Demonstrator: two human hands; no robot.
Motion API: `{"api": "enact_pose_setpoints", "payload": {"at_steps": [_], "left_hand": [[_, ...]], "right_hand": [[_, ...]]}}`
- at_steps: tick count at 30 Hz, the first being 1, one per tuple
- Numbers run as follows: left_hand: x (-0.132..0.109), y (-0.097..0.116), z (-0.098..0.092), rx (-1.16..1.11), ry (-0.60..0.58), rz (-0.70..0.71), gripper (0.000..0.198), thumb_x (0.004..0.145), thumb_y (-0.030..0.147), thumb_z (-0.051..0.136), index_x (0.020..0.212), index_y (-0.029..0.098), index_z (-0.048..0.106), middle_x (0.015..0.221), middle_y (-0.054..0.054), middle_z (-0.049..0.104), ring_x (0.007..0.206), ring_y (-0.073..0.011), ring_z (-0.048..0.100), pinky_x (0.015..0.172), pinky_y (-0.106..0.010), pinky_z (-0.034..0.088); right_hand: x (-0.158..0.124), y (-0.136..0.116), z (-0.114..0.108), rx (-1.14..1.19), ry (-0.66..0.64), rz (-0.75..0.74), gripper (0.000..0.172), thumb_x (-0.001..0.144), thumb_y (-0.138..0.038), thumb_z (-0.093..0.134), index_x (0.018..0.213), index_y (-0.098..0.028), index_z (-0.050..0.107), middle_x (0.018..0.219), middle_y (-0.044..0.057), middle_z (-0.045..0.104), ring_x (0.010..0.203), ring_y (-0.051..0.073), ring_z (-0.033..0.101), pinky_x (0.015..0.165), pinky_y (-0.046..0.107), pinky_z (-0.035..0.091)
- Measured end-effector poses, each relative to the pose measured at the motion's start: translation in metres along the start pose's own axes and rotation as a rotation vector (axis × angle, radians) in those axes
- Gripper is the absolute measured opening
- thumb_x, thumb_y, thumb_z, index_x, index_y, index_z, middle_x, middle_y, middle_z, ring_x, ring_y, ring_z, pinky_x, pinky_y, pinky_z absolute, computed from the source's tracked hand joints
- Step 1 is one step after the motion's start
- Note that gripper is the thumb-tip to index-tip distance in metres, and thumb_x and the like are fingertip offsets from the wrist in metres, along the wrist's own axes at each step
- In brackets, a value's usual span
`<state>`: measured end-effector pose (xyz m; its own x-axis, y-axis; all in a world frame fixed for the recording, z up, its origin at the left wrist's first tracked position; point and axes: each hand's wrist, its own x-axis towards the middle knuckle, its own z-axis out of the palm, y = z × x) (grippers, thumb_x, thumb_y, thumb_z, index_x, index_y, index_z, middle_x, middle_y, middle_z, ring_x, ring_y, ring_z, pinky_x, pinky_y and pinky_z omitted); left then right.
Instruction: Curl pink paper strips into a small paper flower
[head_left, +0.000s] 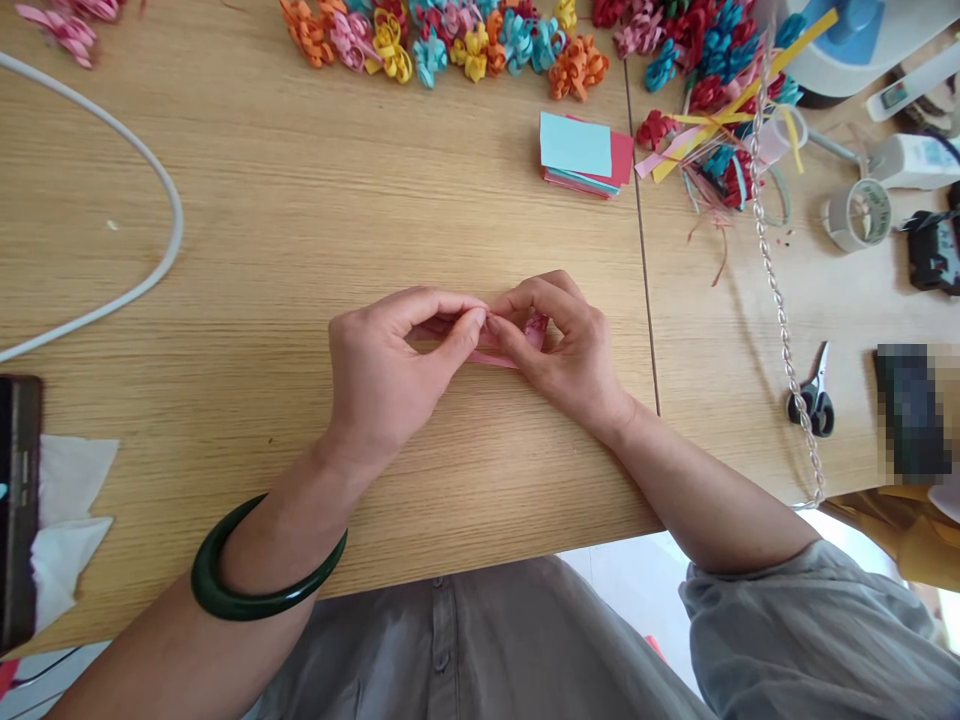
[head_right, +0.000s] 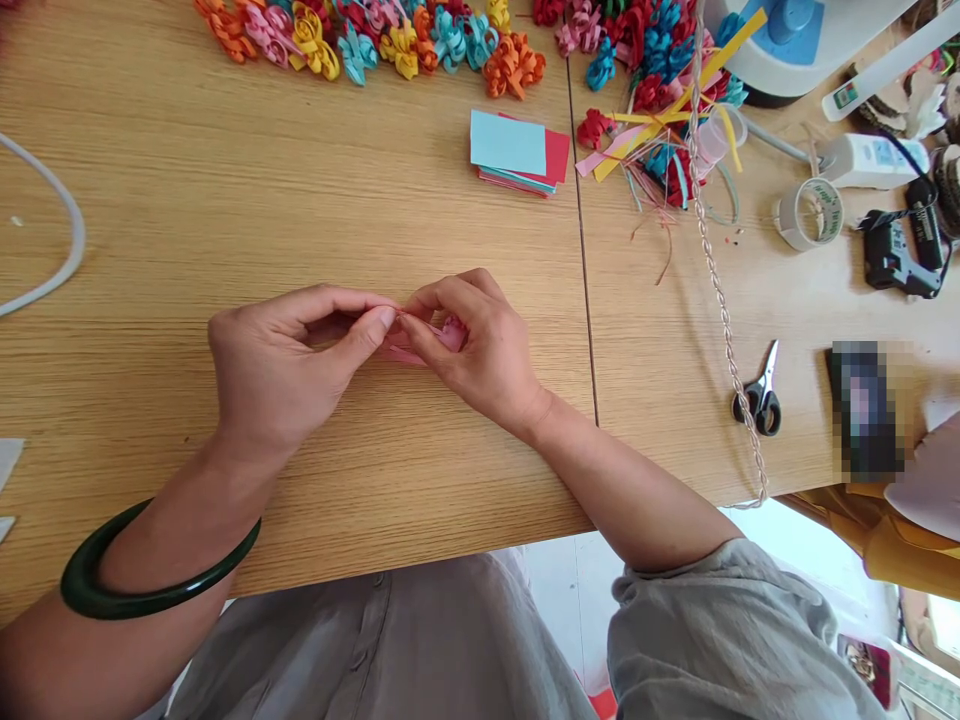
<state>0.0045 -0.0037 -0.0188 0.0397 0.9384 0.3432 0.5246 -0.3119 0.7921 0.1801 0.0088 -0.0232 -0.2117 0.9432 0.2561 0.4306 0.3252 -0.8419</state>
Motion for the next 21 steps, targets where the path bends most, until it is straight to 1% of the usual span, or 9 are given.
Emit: {"api": "enact_pose_setpoints", "payload": {"at_steps": [6,9,11,13,15,17,19,21], "left_hand": [[0.0012,-0.0008,0.0000,-0.060,-0.012,-0.028,0.013,0.090,0.018,0.072,0.088,0.029,0.077,0.089,0.007,0.082,0.076,-0.0150,0.076,0.073,-0.028,0.063],[0.0027,0.0001,-0.0012,-0.023,0.003,-0.004,0.016,0.087,0.014,0.071,0.084,0.030,0.075,0.085,0.008,0.080,0.074,-0.0150,0.075,0.070,-0.029,0.061],[0.0027,0.0010,-0.0020,0.051,0.007,0.045,0.018,0.086,0.013,0.069,0.081,0.030,0.072,0.081,0.007,0.079,0.073,-0.0156,0.074,0.068,-0.031,0.058],[0.0014,0.0021,-0.0019,0.178,0.026,0.135,0.017,0.087,0.013,0.068,0.080,0.029,0.069,0.077,0.005,0.076,0.071,-0.0172,0.071,0.065,-0.033,0.054],[-0.0011,0.0033,-0.0003,0.341,0.078,0.249,0.017,0.087,0.013,0.066,0.077,0.027,0.065,0.073,0.003,0.073,0.068,-0.0190,0.068,0.058,-0.035,0.046],[-0.0039,0.0045,0.0026,0.462,0.125,0.330,0.020,0.089,0.013,0.064,0.074,0.026,0.062,0.069,0.001,0.071,0.065,-0.0197,0.065,0.054,-0.037,0.039],[-0.0062,0.0054,0.0055,0.491,0.144,0.363,0.021,0.091,0.013,0.064,0.073,0.025,0.063,0.069,0.000,0.072,0.064,-0.0198,0.066,0.054,-0.037,0.038],[-0.0071,0.0051,0.0073,0.438,0.141,0.366,0.018,0.092,0.015,0.064,0.078,0.025,0.067,0.076,0.000,0.076,0.068,-0.0204,0.069,0.057,-0.037,0.044]], "right_hand": [[-0.0003,0.0005,0.0003,-0.004,0.012,-0.039,0.015,0.095,-0.032,0.072,0.085,-0.021,0.071,0.082,0.002,0.067,0.086,0.017,0.062,0.079,0.034,0.054],[-0.0002,0.0022,0.0006,-0.014,0.018,-0.086,0.013,0.096,-0.029,0.071,0.085,-0.021,0.071,0.079,0.001,0.067,0.084,0.016,0.060,0.079,0.033,0.053],[-0.0001,0.0046,0.0011,-0.027,0.014,-0.144,0.013,0.097,-0.027,0.069,0.087,-0.021,0.072,0.077,0.000,0.067,0.084,0.016,0.059,0.079,0.032,0.053],[0.0000,0.0072,0.0020,-0.037,0.014,-0.216,0.013,0.098,-0.027,0.068,0.088,-0.021,0.073,0.076,0.000,0.069,0.085,0.016,0.059,0.081,0.033,0.053],[-0.0002,0.0092,0.0030,-0.042,0.023,-0.264,0.012,0.098,-0.026,0.068,0.088,-0.022,0.073,0.079,0.000,0.071,0.087,0.017,0.059,0.082,0.034,0.053],[-0.0005,0.0096,0.0038,-0.043,0.029,-0.270,0.013,0.100,-0.025,0.066,0.089,-0.023,0.072,0.081,0.001,0.072,0.088,0.017,0.060,0.082,0.035,0.053],[-0.0009,0.0087,0.0040,-0.039,0.026,-0.245,0.014,0.100,-0.025,0.064,0.089,-0.023,0.072,0.082,0.001,0.072,0.090,0.018,0.061,0.084,0.036,0.054],[-0.0011,0.0074,0.0035,-0.028,0.031,-0.197,0.012,0.099,-0.023,0.065,0.089,-0.022,0.072,0.083,0.002,0.072,0.092,0.018,0.062,0.085,0.037,0.054]]}}
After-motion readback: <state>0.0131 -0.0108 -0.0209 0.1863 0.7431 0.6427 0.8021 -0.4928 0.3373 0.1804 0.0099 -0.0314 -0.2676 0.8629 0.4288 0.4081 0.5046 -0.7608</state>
